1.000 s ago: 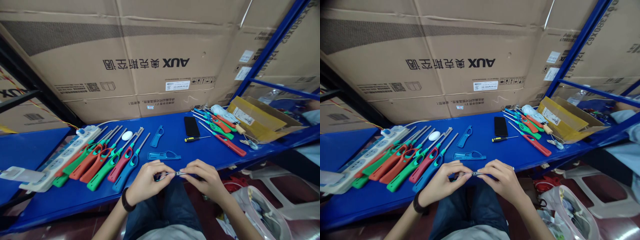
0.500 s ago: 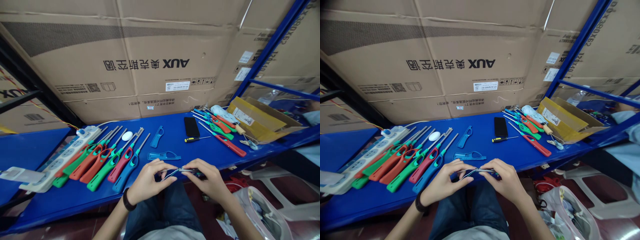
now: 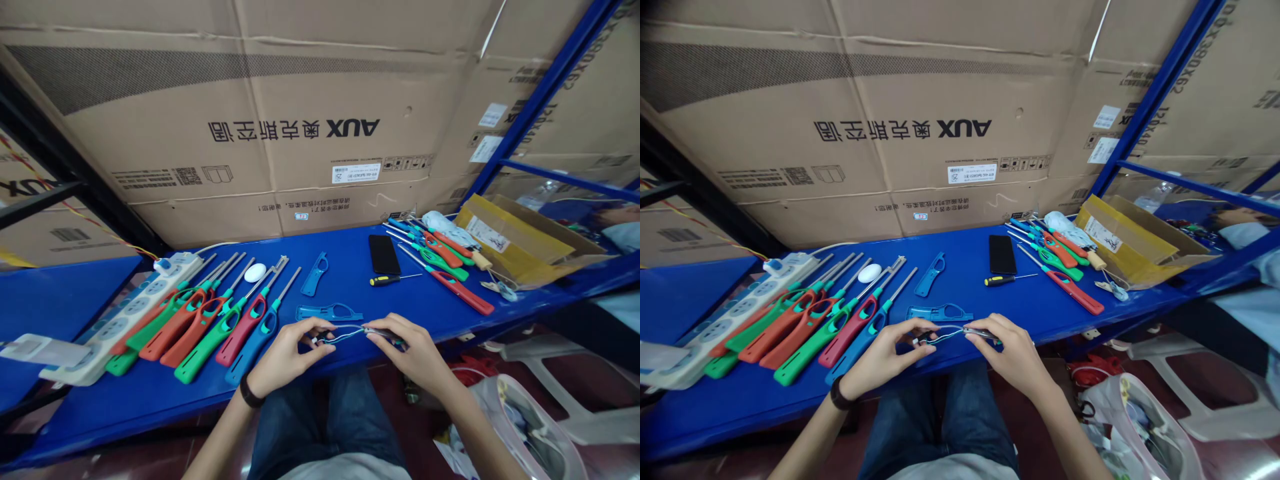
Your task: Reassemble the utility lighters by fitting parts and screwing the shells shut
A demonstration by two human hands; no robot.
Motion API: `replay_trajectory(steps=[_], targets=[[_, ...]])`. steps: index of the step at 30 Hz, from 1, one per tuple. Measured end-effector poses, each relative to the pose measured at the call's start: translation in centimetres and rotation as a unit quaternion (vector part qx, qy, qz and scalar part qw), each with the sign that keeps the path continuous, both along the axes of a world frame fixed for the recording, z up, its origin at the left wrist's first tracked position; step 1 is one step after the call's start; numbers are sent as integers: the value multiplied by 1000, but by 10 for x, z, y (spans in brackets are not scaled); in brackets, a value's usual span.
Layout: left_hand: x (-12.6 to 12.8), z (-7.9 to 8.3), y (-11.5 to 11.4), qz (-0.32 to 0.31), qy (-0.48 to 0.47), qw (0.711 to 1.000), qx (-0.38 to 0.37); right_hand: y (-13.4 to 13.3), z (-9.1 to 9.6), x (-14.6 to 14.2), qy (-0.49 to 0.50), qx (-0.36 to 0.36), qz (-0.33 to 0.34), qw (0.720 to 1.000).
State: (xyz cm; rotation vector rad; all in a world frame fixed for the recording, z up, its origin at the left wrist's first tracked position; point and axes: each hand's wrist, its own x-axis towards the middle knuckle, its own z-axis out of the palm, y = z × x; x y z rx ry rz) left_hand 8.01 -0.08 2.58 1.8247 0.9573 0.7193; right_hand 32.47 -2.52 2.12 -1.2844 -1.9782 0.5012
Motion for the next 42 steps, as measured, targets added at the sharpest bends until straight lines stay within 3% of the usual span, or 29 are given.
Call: replay_trajectory(steps=[5,14,31,36,42], targets=[[2,2,-2,13,-26,999,-19,3,-5,1,-7,-24,-11,1000],[2,0,4,15,-13,999,47,4,-4,-6,4,-78,14,997],[4,1,16,-32,-1,993,115,8,-4,-4,-12,-80,34,996],[-5,-6,28,-11,13,991,136,11,-1,-5,-26,-48,21,998],[-20,-22,41,61,142,954,256,19,-4,-6,-45,2,-33,998]])
